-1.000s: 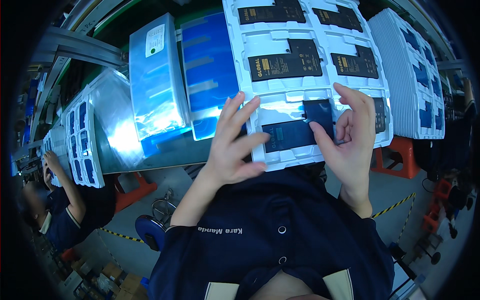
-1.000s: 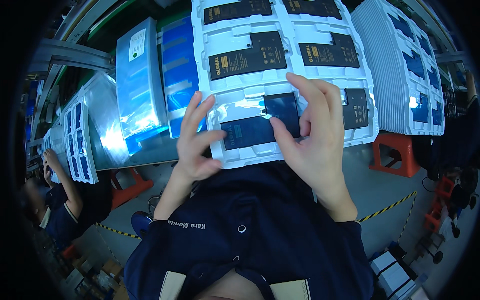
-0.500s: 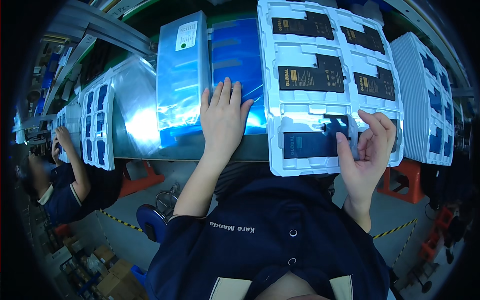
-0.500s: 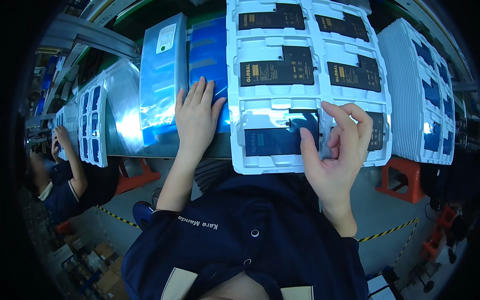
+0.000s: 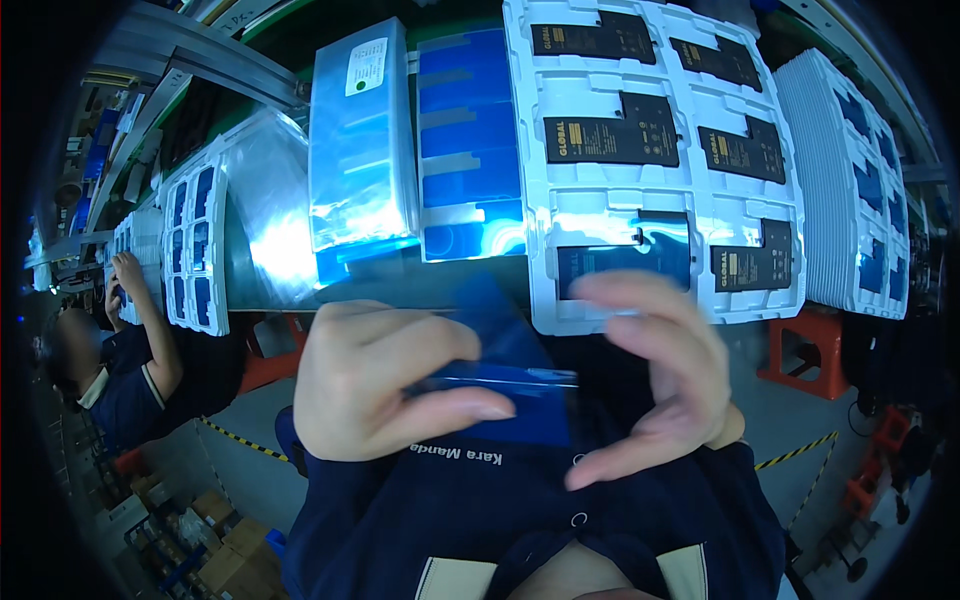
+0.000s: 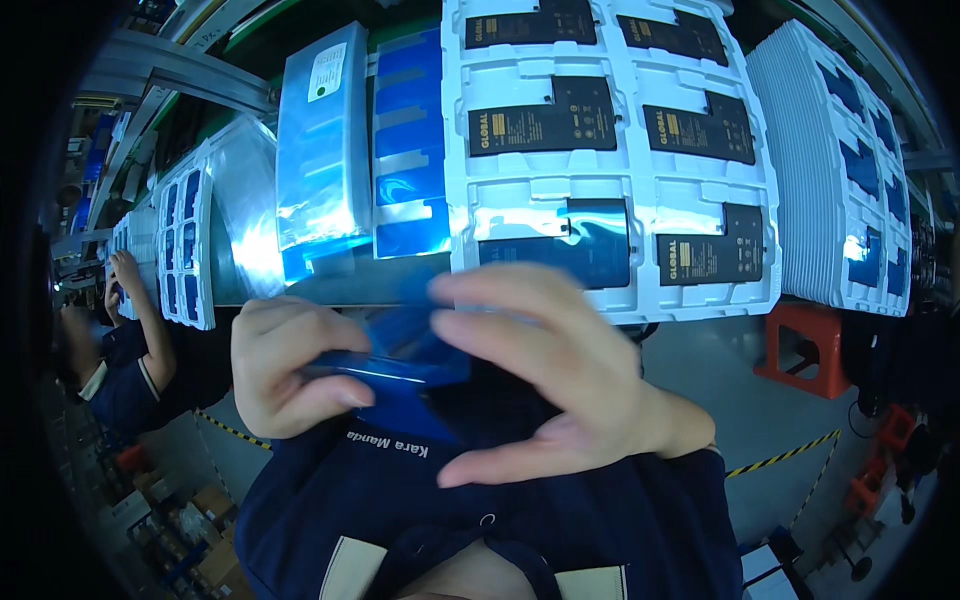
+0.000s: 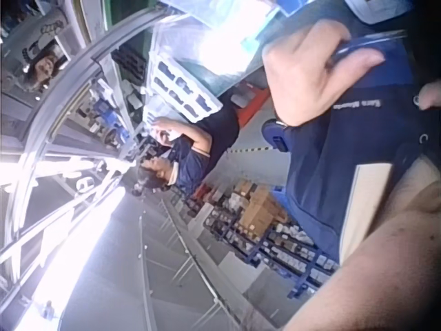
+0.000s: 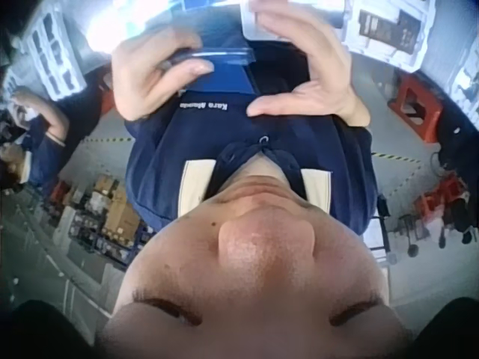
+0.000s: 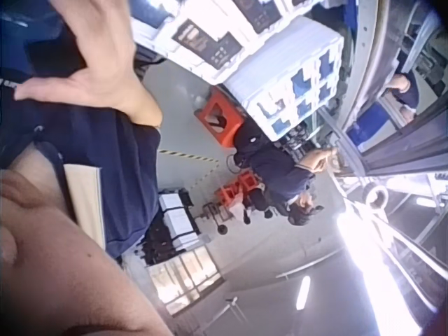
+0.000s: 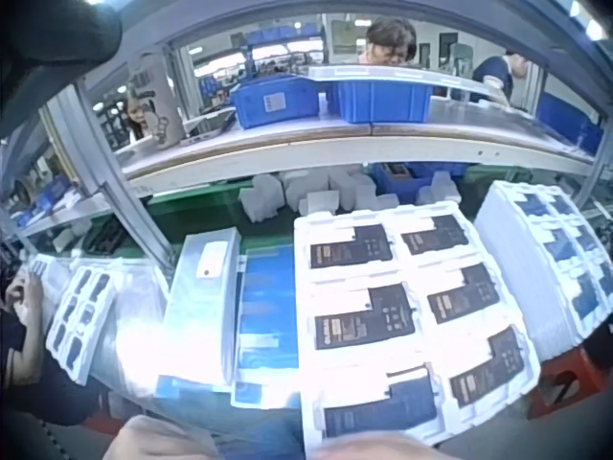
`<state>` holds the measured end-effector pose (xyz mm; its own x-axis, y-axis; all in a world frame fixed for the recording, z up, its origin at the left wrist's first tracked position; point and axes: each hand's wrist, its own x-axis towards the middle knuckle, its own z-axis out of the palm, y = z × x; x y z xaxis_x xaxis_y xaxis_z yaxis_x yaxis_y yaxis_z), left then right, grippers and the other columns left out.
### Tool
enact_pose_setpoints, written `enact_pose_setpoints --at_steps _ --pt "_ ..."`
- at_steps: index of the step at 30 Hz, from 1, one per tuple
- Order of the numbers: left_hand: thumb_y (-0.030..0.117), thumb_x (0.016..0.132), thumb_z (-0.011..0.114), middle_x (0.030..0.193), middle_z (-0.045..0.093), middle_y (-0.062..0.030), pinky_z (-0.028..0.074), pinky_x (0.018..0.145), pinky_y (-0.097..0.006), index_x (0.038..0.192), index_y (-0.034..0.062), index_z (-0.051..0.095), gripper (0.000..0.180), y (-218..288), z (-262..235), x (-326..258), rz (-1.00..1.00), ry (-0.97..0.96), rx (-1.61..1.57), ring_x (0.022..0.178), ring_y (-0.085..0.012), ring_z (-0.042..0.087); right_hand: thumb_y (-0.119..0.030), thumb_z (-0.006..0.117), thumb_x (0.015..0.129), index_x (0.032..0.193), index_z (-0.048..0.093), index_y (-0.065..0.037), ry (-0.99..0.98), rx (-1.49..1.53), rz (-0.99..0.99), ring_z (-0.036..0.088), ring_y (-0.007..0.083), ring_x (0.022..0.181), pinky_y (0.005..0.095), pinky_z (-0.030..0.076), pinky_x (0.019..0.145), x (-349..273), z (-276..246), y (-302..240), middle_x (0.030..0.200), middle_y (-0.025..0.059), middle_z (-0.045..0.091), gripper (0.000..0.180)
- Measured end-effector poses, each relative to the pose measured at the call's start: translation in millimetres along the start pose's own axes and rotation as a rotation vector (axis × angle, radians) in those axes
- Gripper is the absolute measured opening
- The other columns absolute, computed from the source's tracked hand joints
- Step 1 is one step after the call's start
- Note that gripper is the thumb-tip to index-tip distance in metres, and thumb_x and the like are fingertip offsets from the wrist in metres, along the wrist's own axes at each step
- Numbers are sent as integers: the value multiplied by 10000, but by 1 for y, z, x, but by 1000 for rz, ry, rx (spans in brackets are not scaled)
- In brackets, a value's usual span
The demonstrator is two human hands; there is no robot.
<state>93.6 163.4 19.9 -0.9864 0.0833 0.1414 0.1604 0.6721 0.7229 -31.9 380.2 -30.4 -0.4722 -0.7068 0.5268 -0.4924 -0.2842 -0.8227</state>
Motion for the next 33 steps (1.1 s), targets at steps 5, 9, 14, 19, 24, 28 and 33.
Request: enact_pose_setpoints --at_steps 5,9,14,19,24,28,33 --pt "338 627 833 732 647 -112 468 523 -270 813 -3 636 436 6 20 20 70 55 -181 619 -193 642 17 711 722 880 657 22 0 121 261 657 238 708 281 509 623 -1 0 -6 817 135 664 167" --pt "92 683 798 808 666 -120 487 578 -249 869 -8 657 254 -3 59 24 14 194 -522 684 -172 656 15 722 713 866 644 42 129 159 350 660 192 735 270 504 646 -26 -33 -11 847 150 672 174" --pt "28 733 737 685 647 -87 471 530 -249 779 -4 667 90 11 95 44 -64 129 -613 569 -148 625 23 725 684 911 654 61 259 -67 304 659 212 788 275 505 692 -45 -63 -18 876 169 670 240" --pt "229 677 805 555 540 -81 452 523 -266 633 33 586 297 8 120 58 247 70 -238 483 -223 539 20 715 659 815 694 31 362 -155 128 646 248 769 288 504 680 -69 -86 -11 894 181 661 158" --pt "248 659 776 561 494 -22 435 567 -305 640 75 560 277 17 129 72 493 -68 5 518 -187 533 -78 667 786 865 658 17 420 107 5 583 233 684 317 469 563 -90 -133 -14 834 163 631 124" --pt "234 672 734 753 553 -36 434 687 -326 690 77 533 255 22 141 79 506 -76 202 728 -198 561 12 560 864 1079 540 23 847 89 129 568 135 690 226 445 509 -83 -154 -18 914 145 604 216" --pt "224 691 712 921 552 -71 425 746 -377 780 68 526 259 16 151 97 483 45 319 889 -251 542 53 644 794 1104 585 35 417 -84 534 534 38 630 159 395 516 -61 -155 16 827 52 625 316"
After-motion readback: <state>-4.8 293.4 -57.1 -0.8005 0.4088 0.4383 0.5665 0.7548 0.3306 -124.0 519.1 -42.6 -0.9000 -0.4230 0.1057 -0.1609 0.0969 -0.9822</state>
